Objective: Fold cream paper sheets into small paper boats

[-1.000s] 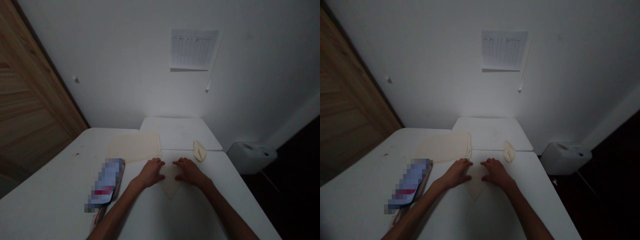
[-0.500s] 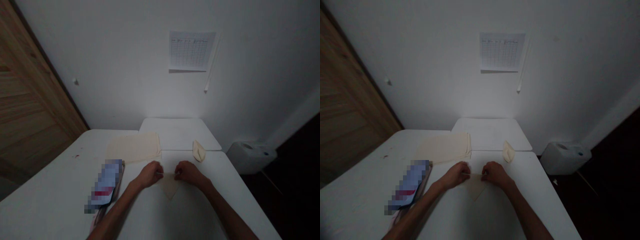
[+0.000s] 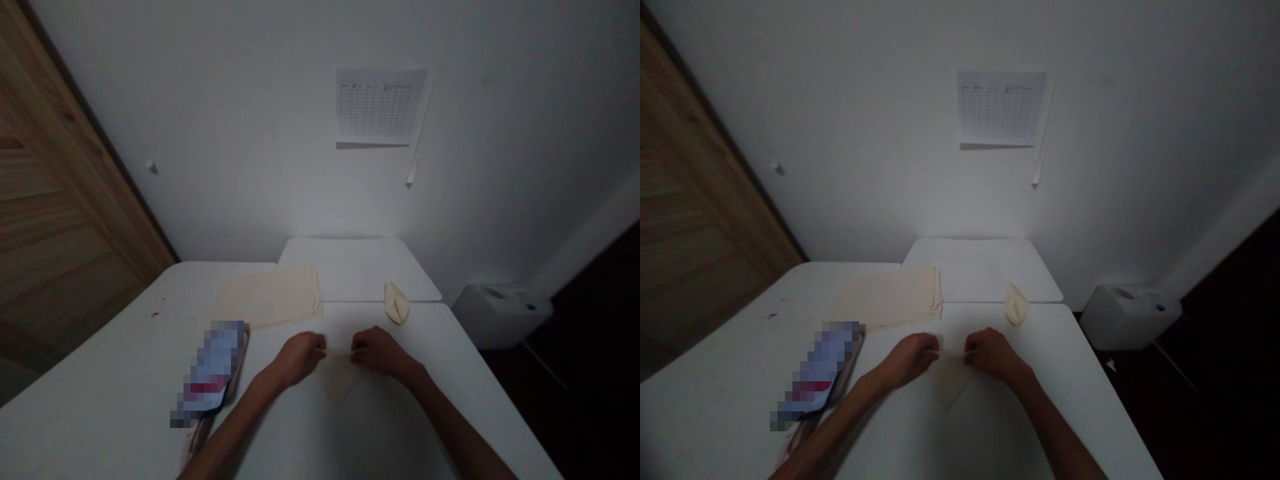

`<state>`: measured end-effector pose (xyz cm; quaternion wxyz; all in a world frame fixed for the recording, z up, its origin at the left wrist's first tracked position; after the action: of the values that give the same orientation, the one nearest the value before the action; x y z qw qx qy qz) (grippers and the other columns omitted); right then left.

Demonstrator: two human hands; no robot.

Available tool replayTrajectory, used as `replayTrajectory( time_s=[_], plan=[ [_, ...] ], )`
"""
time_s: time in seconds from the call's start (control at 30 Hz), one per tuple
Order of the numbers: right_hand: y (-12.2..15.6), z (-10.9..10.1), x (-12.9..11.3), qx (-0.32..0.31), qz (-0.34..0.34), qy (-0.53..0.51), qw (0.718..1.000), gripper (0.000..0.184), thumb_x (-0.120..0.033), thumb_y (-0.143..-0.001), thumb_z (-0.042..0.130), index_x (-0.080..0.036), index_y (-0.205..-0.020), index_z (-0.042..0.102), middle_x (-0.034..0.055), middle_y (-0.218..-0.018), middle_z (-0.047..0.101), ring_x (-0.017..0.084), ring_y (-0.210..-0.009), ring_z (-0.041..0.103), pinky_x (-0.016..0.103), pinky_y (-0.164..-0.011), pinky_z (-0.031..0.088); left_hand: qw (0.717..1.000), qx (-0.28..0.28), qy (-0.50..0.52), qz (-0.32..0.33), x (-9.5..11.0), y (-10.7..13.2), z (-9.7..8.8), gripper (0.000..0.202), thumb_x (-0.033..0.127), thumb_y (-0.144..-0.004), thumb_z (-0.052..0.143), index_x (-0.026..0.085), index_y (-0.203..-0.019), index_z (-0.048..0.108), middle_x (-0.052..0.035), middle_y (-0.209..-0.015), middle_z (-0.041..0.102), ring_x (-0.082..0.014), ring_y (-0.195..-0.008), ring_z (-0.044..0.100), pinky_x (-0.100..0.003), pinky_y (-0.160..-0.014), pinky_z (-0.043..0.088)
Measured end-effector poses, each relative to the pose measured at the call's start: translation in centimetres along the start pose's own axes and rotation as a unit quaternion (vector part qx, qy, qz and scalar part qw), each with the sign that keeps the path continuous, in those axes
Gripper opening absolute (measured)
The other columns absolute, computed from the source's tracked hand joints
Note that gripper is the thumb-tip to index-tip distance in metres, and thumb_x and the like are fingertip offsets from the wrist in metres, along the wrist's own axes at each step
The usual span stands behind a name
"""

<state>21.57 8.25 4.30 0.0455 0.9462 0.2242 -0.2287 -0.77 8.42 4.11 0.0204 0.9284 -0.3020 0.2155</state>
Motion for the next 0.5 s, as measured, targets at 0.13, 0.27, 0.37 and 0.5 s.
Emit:
replayTrajectory(
  time_s=[0.13, 0.27, 0.37, 0.5],
  plan=[
    [0.1, -0.8, -0.8, 0.064, -0.041, 0.02, 0.997, 0.01, -0.022, -0.082, 0.064, -0.023, -0.09, 0.071, 0.0023, -0.089, 0.07, 0.018, -0.09, 0.06, 0.027, -0.079, 0.042, 0.997, 0.069, -0.013, 0.044, 0.4, 0.0, -1.6, 0.009, 0.019, -0.088, 0.052, 0.019, -0.089, 0.061, -0.0041, -0.086, 0.064, -0.0178, -0.082, 0.058, -0.027, -0.073, 0.043],
    [0.8, -2.4, -1.8, 0.228, -0.152, 0.088, 0.958, 0.011, -0.013, -0.085, 0.06, -0.02, -0.087, 0.068, 0.0037, -0.084, 0.066, 0.017, -0.083, 0.054, 0.028, -0.076, 0.042, 0.965, 0.202, -0.083, 0.148, 1.4, 0.1, -3.8, 0.015, 0.016, -0.093, 0.044, 0.017, -0.092, 0.059, -0.0056, -0.086, 0.064, -0.0186, -0.08, 0.054, -0.03, -0.073, 0.043],
    [1.6, -2.6, -2.3, 0.3, -0.195, 0.143, 0.923, 0.017, -0.01, -0.087, 0.054, -0.019, -0.092, 0.067, 0.0052, -0.087, 0.064, 0.018, -0.082, 0.05, 0.031, -0.078, 0.041, 0.935, 0.246, -0.162, 0.198, 2.1, 0.7, -4.0, 0.017, 0.011, -0.094, 0.044, 0.016, -0.098, 0.059, -0.0063, -0.09, 0.065, -0.0194, -0.08, 0.053, -0.033, -0.072, 0.043],
    [2.7, -0.6, -2.0, 0.291, -0.208, 0.18, 0.916, 0.018, -0.012, -0.09, 0.051, -0.021, -0.092, 0.066, 0.0048, -0.084, 0.063, 0.018, -0.08, 0.05, 0.031, -0.077, 0.04, 0.922, 0.204, -0.249, 0.216, 2.3, 2.0, -1.6, 0.017, 0.011, -0.093, 0.046, 0.016, -0.104, 0.059, -0.0076, -0.095, 0.065, -0.0215, -0.083, 0.055, -0.036, -0.075, 0.045]
  ],
)
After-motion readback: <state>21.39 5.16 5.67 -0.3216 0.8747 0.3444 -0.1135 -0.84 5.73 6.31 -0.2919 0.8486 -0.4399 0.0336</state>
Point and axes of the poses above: each hand's wrist, its own y-axis away from the middle knuckle, its own z-axis out of the palm, x = y × z, the point moved 2 cm from there along -y, towards the middle knuckle
